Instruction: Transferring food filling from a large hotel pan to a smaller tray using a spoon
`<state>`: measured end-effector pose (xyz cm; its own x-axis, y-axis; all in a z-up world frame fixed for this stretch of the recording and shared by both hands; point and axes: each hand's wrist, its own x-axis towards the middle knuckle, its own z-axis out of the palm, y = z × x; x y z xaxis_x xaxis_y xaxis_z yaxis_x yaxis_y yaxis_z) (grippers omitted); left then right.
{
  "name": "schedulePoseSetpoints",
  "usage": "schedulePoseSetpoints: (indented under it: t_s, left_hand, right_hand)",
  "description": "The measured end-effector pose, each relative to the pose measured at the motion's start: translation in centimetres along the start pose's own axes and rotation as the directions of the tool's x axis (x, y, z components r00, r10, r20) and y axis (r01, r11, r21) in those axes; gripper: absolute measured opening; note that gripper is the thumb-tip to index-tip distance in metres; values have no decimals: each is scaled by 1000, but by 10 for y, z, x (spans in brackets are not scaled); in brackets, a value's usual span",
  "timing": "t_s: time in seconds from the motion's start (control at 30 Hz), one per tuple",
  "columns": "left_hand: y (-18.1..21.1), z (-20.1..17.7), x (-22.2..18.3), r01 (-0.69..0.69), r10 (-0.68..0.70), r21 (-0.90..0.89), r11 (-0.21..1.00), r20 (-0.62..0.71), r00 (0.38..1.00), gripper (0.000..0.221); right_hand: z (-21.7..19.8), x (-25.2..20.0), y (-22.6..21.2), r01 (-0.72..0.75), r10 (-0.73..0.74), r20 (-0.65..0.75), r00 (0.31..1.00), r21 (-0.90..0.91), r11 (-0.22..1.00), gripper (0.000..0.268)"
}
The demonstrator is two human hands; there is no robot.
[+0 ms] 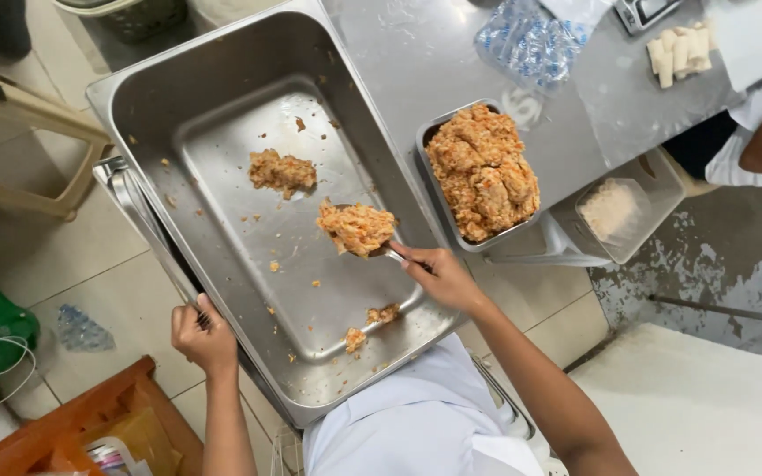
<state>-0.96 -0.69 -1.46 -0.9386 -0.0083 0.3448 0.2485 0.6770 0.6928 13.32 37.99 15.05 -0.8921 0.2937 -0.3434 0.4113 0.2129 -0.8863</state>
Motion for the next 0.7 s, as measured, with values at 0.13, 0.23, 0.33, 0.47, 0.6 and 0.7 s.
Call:
schedulePoseSetpoints:
  t_s: [0.13,0.23,0.33,0.47,0.6,0.7]
  left_hand:
    - [7,-2,3,1,-1,14,1000,6,1000,35]
    - [7,-1,4,-15,15,14,1000,-6,1000,34]
    - [6,-1,0,-26,27,14,1000,-23,999,35]
    - [20,-4,4,-1,2,21,1000,-34,999,37]
    - [29,-5,5,24,-23,20,1000,-27,999,31]
    - [35,-5,6,31,-31,17,999,-46,998,26]
  right_hand:
    - [-1,-20,3,-68,68,6,998,-74,995,34]
    - [10,-10,9,-107,109,33,993,-57,993,37]
    - [35,14,74,-72,92,95,991,-196,978,39]
    - [71,67,157,-71,95,106,990,-210,975,39]
    - [84,104,177,-40,58,113,992,-151,988,41]
    - [89,128,199,-40,49,107,993,-87,995,42]
